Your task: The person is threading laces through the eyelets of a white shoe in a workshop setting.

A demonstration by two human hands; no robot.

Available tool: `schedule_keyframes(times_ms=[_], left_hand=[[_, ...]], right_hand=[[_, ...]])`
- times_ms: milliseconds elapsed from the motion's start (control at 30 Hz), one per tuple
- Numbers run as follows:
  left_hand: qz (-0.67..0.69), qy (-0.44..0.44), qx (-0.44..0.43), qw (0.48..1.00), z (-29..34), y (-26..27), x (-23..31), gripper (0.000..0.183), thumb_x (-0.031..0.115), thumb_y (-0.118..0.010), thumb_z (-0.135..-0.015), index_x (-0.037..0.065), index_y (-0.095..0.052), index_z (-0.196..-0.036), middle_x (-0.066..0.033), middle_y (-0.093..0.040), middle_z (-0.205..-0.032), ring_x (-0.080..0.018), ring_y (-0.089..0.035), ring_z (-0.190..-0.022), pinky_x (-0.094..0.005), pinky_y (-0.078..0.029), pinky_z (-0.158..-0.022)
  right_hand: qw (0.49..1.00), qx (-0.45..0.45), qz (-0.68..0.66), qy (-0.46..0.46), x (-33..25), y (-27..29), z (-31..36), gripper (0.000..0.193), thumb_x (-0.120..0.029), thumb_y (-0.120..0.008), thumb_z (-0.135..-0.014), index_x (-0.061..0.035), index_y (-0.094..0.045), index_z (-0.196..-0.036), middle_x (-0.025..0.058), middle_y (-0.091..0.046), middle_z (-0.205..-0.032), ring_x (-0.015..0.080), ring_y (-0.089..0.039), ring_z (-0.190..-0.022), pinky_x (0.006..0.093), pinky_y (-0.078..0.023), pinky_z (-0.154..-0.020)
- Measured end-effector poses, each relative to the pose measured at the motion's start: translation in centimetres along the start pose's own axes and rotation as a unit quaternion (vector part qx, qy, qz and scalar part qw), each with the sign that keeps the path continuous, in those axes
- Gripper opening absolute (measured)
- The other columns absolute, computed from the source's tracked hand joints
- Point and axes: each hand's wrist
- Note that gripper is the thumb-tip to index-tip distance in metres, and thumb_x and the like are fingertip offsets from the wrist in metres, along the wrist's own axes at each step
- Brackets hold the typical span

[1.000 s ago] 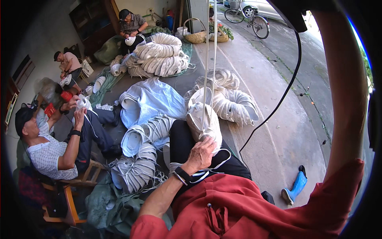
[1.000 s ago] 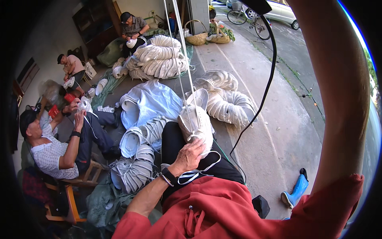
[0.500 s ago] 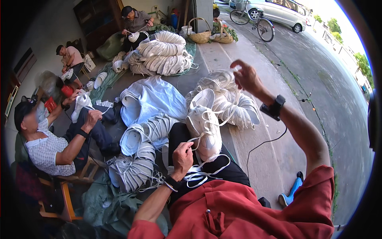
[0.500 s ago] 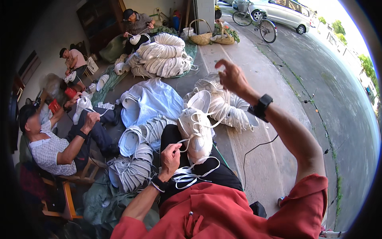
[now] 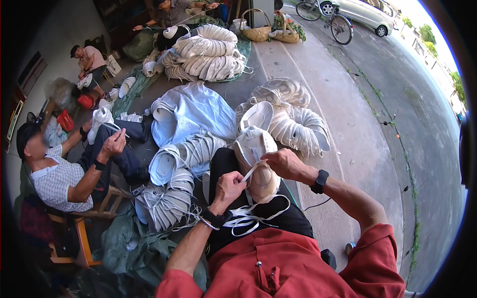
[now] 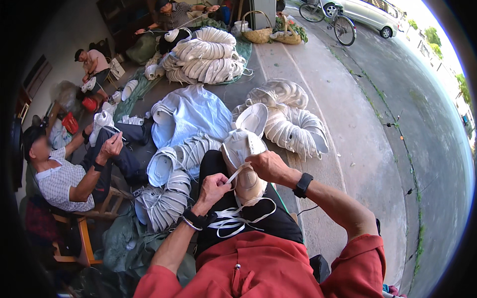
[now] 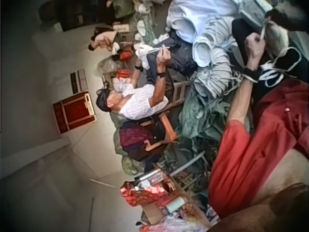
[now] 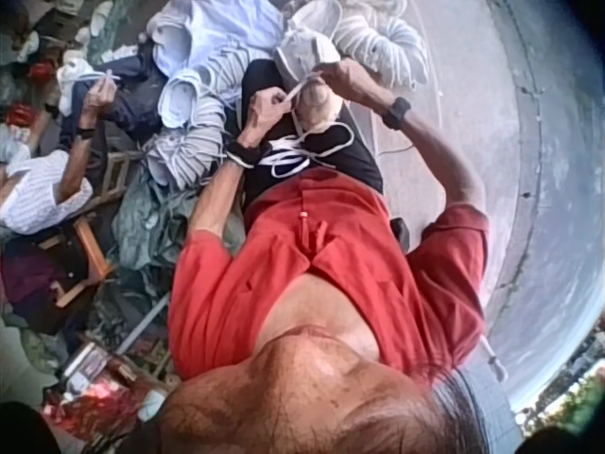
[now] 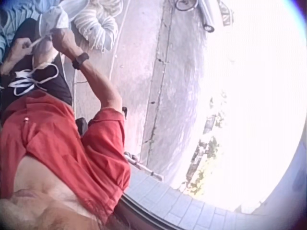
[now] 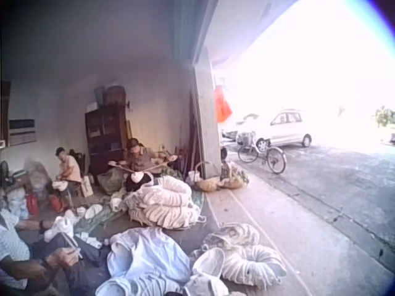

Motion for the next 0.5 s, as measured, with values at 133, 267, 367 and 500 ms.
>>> schedule_keyframes(times_ms=[133,267,367,500], left_hand=[[0.001,-0.099,0.017,0.995,0.3,0.6,0.1,0.013,0.013,-0.067,-0.067,0.003,-0.060,-0.070,-0.0066,-0.055,-0.064,-0.0163,-0.054,-0.056,-0.0290,-0.043,-0.053],[0.014,-0.122,0.015,0.992,0.6,0.9,0.2,0.014,0.012,-0.067,-0.067,0.001,-0.059,-0.070,-0.0075,-0.055,-0.068,-0.0161,-0.053,-0.057,-0.0289,-0.043,-0.054],[0.025,-0.115,0.019,0.993,0.6,0.7,0.0,0.014,0.012,-0.067,-0.067,0.001,-0.059,-0.070,-0.0075,-0.055,-0.069,-0.0162,-0.054,-0.057,-0.0291,-0.043,-0.054],[0.048,-0.094,0.016,0.994,0.4,0.2,-0.6,0.013,0.012,-0.067,-0.068,0.001,-0.059,-0.071,-0.0076,-0.056,-0.068,-0.0165,-0.055,-0.058,-0.0290,-0.044,-0.055]], right_hand=[[0.998,0.049,-0.022,0.031,-0.1,-0.5,0.2,0.013,-0.008,-0.054,-0.076,-0.0099,-0.065,-0.085,0.0163,-0.060,-0.065,0.0348,-0.060,-0.061,0.0423,-0.047,-0.054],[0.997,0.030,0.046,0.052,0.0,-1.1,0.7,0.011,-0.008,-0.055,-0.076,-0.0065,-0.063,-0.083,0.0158,-0.059,-0.062,0.0341,-0.060,-0.059,0.0422,-0.047,-0.052],[0.995,0.012,0.084,0.048,0.2,-1.4,0.5,0.009,-0.009,-0.055,-0.076,-0.0035,-0.061,-0.082,0.0164,-0.059,-0.061,0.0334,-0.060,-0.058,0.0412,-0.047,-0.051],[0.989,-0.007,0.134,0.056,0.0,-1.6,0.1,0.009,-0.010,-0.054,-0.077,-0.0026,-0.059,-0.079,0.0165,-0.059,-0.060,0.0327,-0.061,-0.058,0.0401,-0.047,-0.050]])
Point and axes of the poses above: each hand's wrist, its own z-axis away from the middle knuckle, its own y-axis out of the back of the hand, x = y × z
